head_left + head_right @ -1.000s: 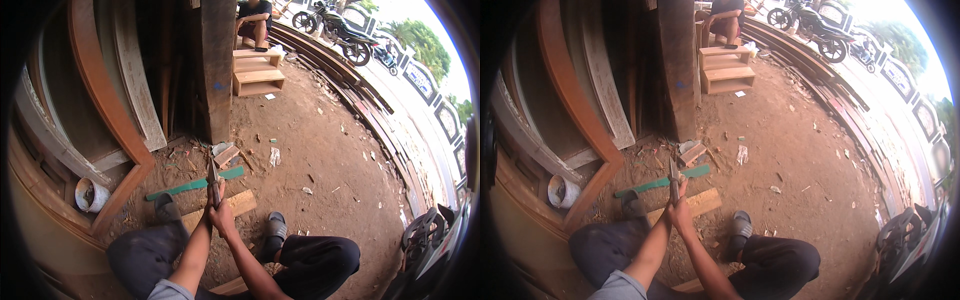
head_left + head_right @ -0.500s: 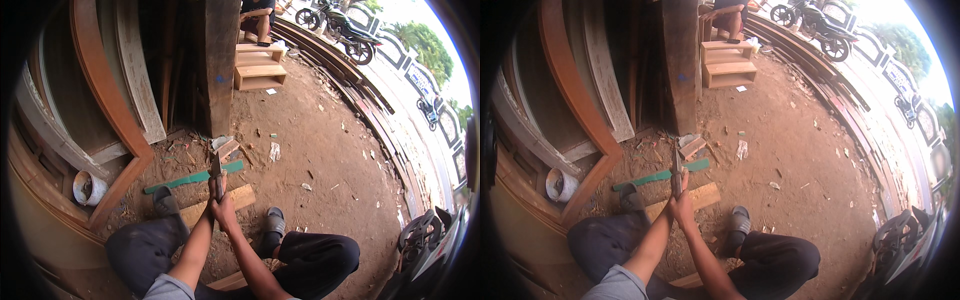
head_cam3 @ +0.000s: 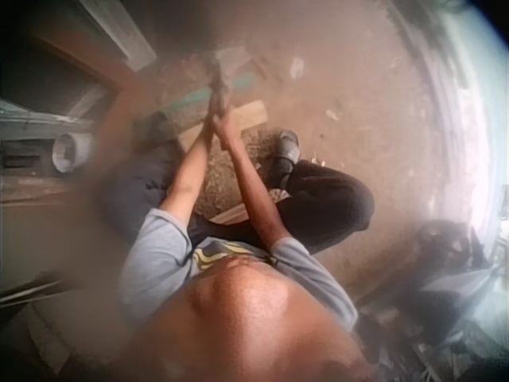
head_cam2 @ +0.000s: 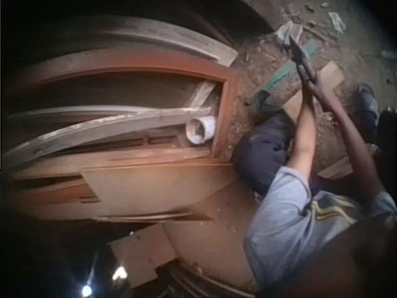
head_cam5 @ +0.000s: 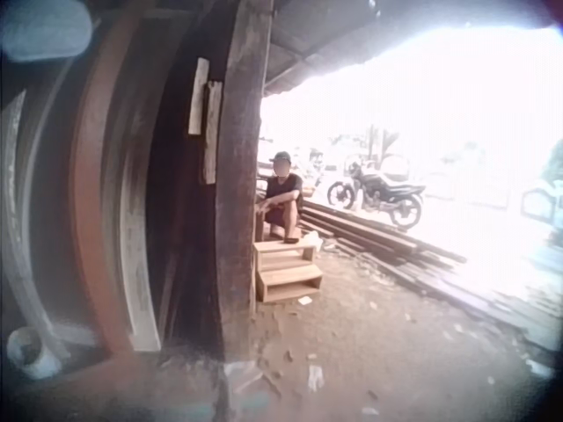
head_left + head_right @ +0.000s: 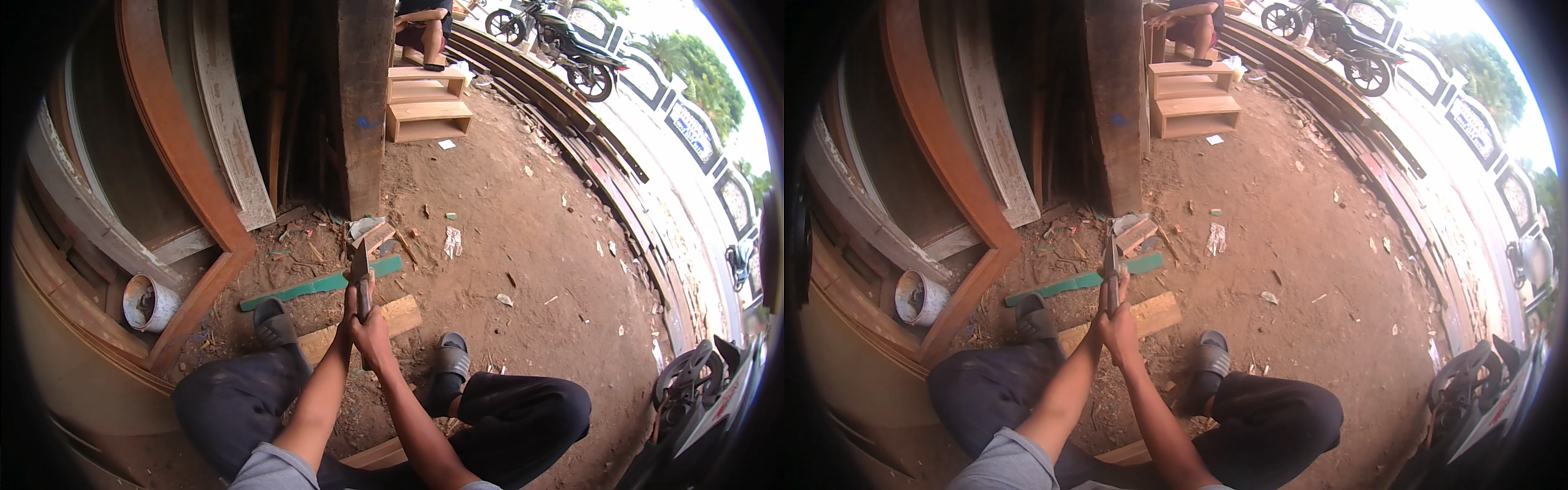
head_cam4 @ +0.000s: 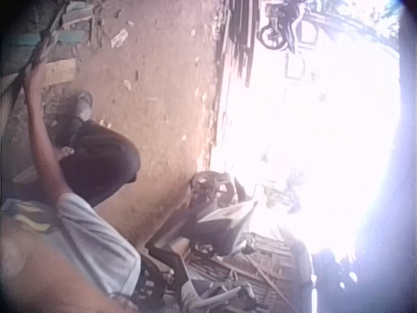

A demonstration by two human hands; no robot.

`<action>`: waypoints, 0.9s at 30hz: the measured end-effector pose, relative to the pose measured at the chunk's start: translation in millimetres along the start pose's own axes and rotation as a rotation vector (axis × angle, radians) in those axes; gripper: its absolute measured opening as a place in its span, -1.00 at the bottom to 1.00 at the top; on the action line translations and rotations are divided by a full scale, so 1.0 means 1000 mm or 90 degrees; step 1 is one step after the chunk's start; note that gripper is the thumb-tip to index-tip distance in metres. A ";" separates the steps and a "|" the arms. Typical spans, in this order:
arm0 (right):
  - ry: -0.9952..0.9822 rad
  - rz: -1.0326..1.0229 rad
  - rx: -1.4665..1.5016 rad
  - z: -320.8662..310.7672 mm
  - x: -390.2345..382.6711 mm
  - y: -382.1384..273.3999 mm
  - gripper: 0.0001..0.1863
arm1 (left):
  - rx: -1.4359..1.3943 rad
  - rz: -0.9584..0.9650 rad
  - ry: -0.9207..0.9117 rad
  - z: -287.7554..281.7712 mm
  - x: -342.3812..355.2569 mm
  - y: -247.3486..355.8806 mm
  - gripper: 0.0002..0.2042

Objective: The person uses a small axe to carve a small piece of wood while sitting on the ground. They repeatedly strike the wood to shape it, with wood shavings accumulating around the work area.

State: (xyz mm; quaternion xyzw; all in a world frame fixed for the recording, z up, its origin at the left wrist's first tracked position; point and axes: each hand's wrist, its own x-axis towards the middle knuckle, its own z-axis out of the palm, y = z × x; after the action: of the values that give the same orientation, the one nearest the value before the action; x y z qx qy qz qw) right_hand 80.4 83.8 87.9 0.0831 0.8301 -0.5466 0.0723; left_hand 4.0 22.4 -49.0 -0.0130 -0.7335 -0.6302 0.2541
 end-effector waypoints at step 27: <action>-0.116 0.387 0.264 -0.049 0.021 0.122 -0.63 | 0.167 -0.378 -0.038 -0.040 0.009 0.042 -0.72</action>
State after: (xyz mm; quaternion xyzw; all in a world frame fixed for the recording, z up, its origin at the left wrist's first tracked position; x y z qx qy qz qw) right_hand 84.9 177.3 -6.8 0.2894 0.6297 -0.6617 0.2862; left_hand 24.7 -9.1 -3.5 0.2158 -0.7874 -0.5763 0.0375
